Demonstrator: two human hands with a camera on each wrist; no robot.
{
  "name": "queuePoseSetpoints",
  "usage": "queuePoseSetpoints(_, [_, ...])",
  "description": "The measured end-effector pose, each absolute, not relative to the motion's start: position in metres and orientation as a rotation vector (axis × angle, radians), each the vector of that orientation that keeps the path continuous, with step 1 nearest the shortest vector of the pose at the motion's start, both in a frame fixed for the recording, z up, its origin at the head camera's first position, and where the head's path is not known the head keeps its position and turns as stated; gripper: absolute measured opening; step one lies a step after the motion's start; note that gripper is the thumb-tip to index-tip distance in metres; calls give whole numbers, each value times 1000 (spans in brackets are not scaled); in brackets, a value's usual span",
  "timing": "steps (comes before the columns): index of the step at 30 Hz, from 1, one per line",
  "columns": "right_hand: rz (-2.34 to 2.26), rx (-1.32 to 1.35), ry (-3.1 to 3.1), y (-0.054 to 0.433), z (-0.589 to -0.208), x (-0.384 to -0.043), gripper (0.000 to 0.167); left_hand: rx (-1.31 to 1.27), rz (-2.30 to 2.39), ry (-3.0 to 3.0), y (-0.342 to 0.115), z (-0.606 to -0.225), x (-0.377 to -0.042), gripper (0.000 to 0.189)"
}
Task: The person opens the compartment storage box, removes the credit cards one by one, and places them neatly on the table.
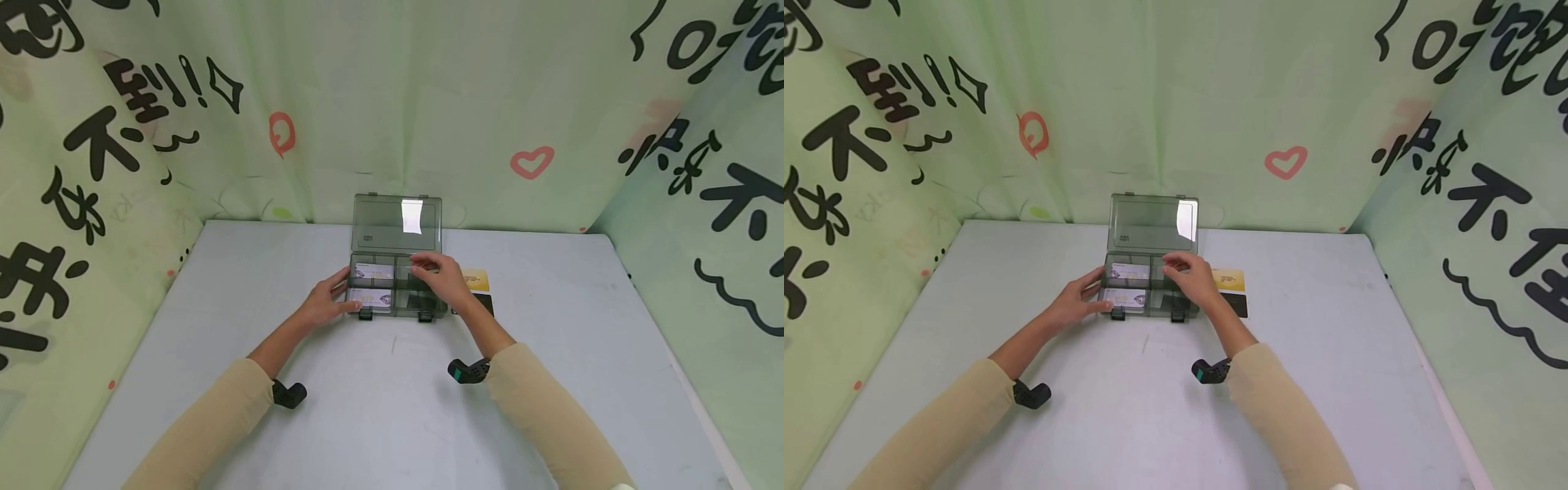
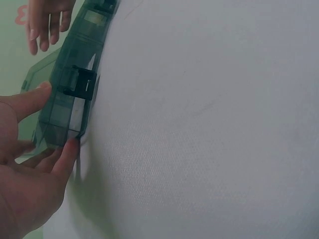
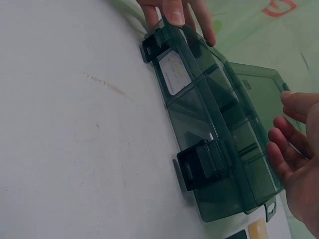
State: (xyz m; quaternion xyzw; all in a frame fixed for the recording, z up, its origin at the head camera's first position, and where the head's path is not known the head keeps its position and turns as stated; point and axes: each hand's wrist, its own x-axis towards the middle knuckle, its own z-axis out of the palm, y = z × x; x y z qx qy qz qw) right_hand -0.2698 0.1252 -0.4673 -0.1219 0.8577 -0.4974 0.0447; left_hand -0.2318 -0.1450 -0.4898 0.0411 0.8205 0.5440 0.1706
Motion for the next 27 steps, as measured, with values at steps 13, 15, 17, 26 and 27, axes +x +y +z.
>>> queuePoseSetpoints(13, [-1474,-350,2631,117,-470,-272,33,105,1560,2321,-144,-491,-232,90])
queuePoseSetpoints(15, [-1469,-351,2632,116,-471,-273,32,106,1564,2318,-143,-491,-232,90])
queuePoseSetpoints(17, [-1458,-356,2642,114,-471,-274,32,108,1566,2316,-143,-490,-232,90])
queuePoseSetpoints(26, [-1410,-373,2665,106,-474,-277,31,122,1569,2316,-144,-490,-231,90])
queuePoseSetpoints(27, [-1397,-379,2670,105,-474,-277,31,127,1568,2317,-144,-490,-231,90])
